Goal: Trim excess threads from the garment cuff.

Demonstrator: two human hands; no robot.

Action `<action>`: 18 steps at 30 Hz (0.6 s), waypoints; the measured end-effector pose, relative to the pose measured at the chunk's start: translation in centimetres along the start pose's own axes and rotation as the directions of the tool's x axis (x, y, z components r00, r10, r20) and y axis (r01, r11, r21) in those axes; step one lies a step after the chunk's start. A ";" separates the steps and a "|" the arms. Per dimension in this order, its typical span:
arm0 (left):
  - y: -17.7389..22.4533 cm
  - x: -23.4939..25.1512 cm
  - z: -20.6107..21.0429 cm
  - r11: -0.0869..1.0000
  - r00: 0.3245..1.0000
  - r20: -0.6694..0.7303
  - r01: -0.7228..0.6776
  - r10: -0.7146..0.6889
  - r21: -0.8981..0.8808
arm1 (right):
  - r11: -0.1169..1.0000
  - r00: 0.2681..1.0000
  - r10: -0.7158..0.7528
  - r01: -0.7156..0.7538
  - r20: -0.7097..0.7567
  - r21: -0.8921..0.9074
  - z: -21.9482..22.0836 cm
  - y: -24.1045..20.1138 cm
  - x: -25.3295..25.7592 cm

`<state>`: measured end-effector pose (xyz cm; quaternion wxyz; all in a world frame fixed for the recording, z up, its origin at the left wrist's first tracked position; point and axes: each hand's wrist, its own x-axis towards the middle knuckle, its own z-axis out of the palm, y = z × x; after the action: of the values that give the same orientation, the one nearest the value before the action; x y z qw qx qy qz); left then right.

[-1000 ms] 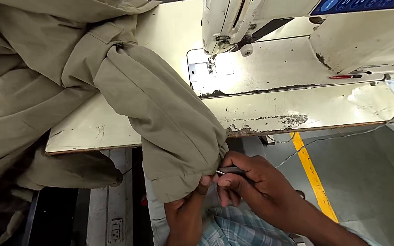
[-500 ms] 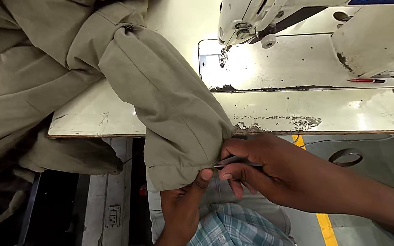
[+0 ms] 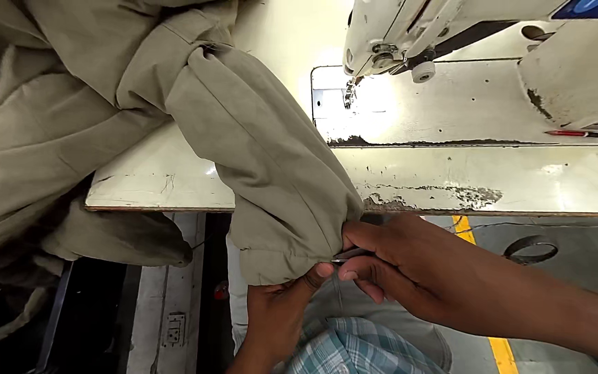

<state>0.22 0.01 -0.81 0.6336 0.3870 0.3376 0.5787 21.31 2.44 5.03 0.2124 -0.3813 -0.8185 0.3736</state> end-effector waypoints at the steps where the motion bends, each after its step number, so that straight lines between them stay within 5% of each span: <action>1: 0.0 0.0 0.0 1.000 1.000 0.005 0.003 -0.003 0.012 | 1.000 1.000 0.001 -0.001 -0.003 -0.007 0.1 0.0 0.0; 10: -0.1 -0.2 0.3 0.993 0.999 -0.050 0.006 0.000 0.120 | 0.975 0.989 0.086 -0.108 -0.121 -0.194 2.0 -0.5 -0.7; 18: -0.4 -0.8 1.2 0.999 0.999 -0.047 0.023 -0.021 0.034 | 0.926 0.948 0.201 -0.101 -0.249 0.363 3.5 -0.3 -2.5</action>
<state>1.40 -0.88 -0.56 0.6251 0.3806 0.3662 0.5747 20.54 -1.20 2.87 0.3605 -0.4497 -0.6695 0.4686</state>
